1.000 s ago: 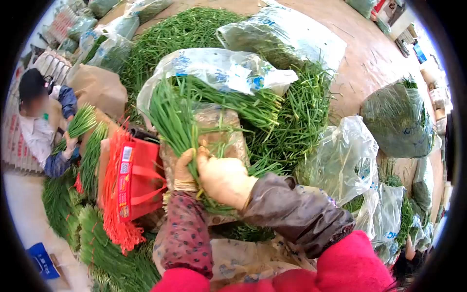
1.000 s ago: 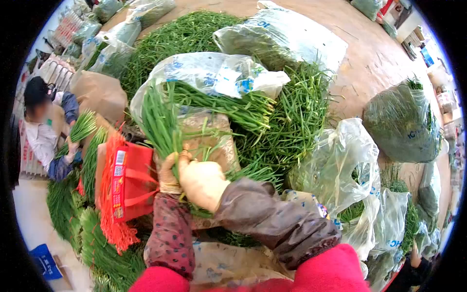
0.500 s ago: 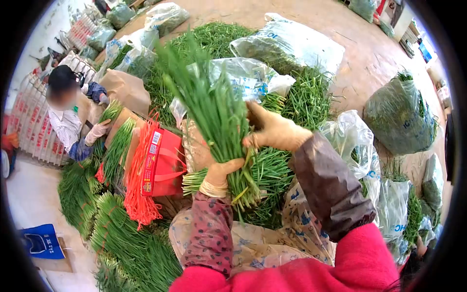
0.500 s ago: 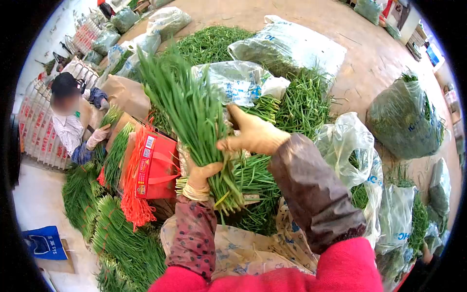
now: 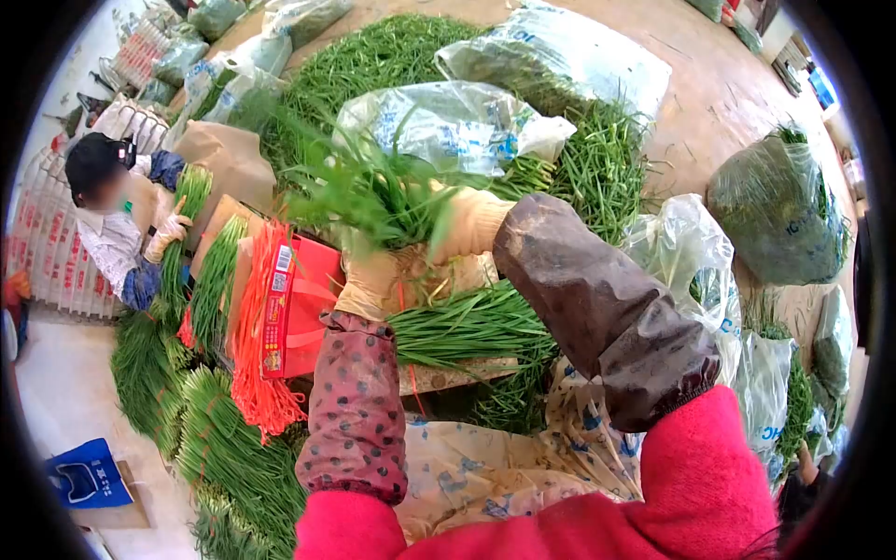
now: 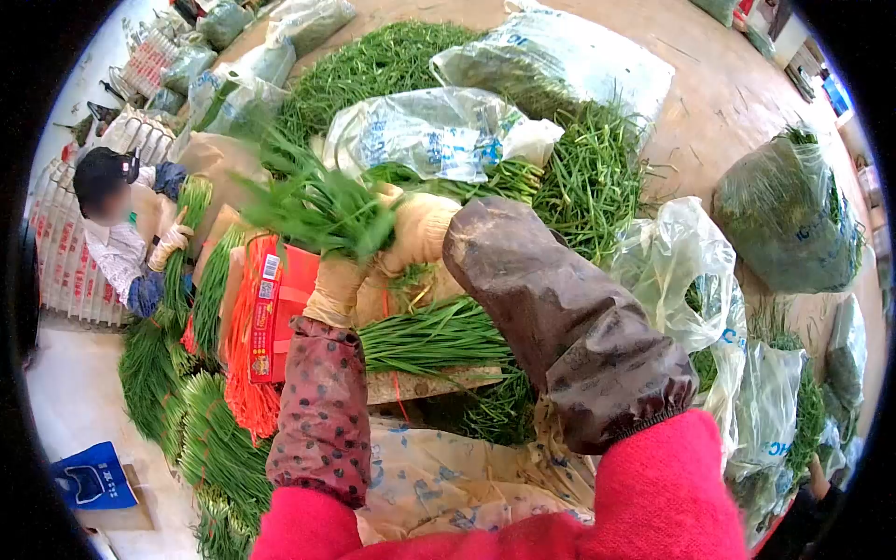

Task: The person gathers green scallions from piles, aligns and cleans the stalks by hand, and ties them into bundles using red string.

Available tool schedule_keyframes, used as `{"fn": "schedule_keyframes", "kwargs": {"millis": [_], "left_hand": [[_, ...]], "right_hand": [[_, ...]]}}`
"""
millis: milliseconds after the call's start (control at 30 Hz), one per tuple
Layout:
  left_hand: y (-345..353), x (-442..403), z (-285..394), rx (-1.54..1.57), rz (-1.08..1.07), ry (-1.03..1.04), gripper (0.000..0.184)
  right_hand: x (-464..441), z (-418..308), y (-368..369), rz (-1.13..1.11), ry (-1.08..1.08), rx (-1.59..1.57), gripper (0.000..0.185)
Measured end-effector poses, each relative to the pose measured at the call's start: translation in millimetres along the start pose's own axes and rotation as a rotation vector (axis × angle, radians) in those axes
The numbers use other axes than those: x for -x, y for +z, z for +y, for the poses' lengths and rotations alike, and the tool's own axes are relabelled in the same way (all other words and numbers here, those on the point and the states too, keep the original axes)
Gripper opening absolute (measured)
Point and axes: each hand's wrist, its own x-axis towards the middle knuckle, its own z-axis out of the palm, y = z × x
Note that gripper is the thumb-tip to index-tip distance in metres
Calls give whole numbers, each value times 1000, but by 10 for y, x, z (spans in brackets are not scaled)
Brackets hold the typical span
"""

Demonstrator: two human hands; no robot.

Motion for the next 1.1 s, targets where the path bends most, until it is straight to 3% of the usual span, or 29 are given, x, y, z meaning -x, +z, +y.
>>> {"fn": "schedule_keyframes", "kwargs": {"millis": [33,100,133,200,267,300,333,367,433,467,500,567,633,700,767,800,833,867,900,967,1000,1033,1100], "left_hand": [[-20,15,122,27,-67,-111,55],[-89,-16,373,51,-133,-242,61],[-124,-47,432,88,-102,-339,52],[-143,-81,388,124,-69,-442,44],[-125,-97,320,-469,-148,50,51],[-116,-118,340,-615,-175,173,53],[-110,-162,404,-759,-184,302,55],[-65,-196,490,-440,-179,62,58],[-13,-298,686,203,-147,-395,65],[-25,-249,696,115,-13,-321,63],[-56,-170,803,114,-12,-319,63],[-116,85,1122,-175,318,-306,74],[22,400,1343,357,296,-433,69],[184,635,1495,942,-100,-727,70],[394,800,1522,1406,-387,-900,66],[524,899,1522,1401,-400,-890,66],[656,994,1548,1572,-358,-868,75],[777,1075,1566,1744,-312,-845,85],[861,1091,1620,1744,-330,-839,85],[954,1126,1735,1959,-97,-894,85],[978,1150,1786,2024,-23,-914,85],[948,1179,1807,2054,-98,-929,81],[826,1241,1826,2108,-249,-969,73]], "right_hand": [[15,-11,38,-1,87,285,90],[-31,17,-33,-80,57,146,101],[-43,1,-40,-113,50,96,105],[-67,-101,-9,127,-99,25,104],[-138,-221,1,225,-125,-73,101],[-209,-286,34,200,-80,-136,99],[-259,-290,142,227,21,-181,80],[-312,-251,208,224,19,-183,80],[-459,-233,196,381,111,-159,56],[-480,-186,117,365,132,-198,40],[-452,-198,68,450,46,-164,36],[-330,-244,-51,447,-97,-262,34],[-188,-94,22,412,-58,-353,33],[-51,103,117,473,-35,-149,30],[152,-145,-60,594,97,-260,28],[205,-6,-42,588,20,-343,26],[368,-118,-30,625,-141,-329,26],[578,-175,26,636,-141,-320,26],[811,-188,103,397,-59,-998,28],[1148,-455,123,749,-632,-203,42],[1343,-598,100,580,-558,-91,47],[1538,-742,77,411,-495,33,52],[1893,-870,334,371,-529,10,40]]}}
